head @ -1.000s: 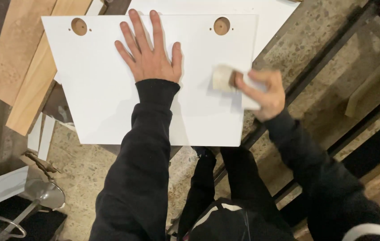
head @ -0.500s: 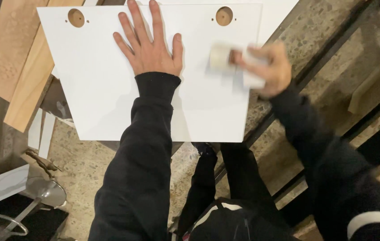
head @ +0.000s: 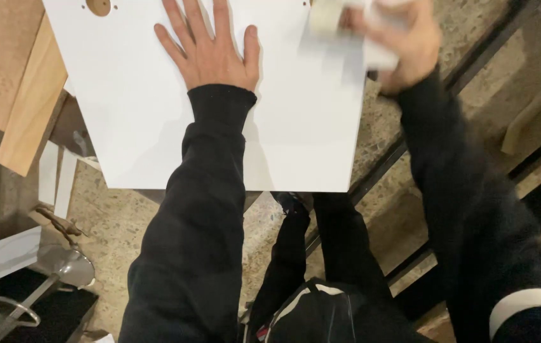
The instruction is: Sanding and scraping the edges of a white laminated board on a workbench.
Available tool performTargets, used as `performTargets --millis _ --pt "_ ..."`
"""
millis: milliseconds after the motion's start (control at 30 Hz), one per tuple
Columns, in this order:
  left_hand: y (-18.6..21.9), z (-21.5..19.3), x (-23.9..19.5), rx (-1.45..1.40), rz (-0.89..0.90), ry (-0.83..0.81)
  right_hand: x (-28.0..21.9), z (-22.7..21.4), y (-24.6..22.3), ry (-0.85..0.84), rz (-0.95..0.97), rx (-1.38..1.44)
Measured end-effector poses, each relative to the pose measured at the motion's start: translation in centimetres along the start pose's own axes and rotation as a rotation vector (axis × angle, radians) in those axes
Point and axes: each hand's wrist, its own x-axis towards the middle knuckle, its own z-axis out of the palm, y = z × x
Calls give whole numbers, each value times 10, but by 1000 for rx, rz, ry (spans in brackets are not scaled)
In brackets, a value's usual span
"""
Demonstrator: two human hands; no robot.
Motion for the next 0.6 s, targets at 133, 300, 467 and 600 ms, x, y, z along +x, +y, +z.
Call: performTargets --millis 133,300,467,600 --pt "-3 0 0 -23 21 49 -11 3 -43 8 77 -37" --pt "-2 4 0 -30 37 84 -238 41 -159 -376 474 321" --pt "4 -10 -3 -62 -83 -151 -306 20 -266 -253 751 348" --pt "27 -18 -45 -131 350 46 -227 -27 -255 -149 560 -44"
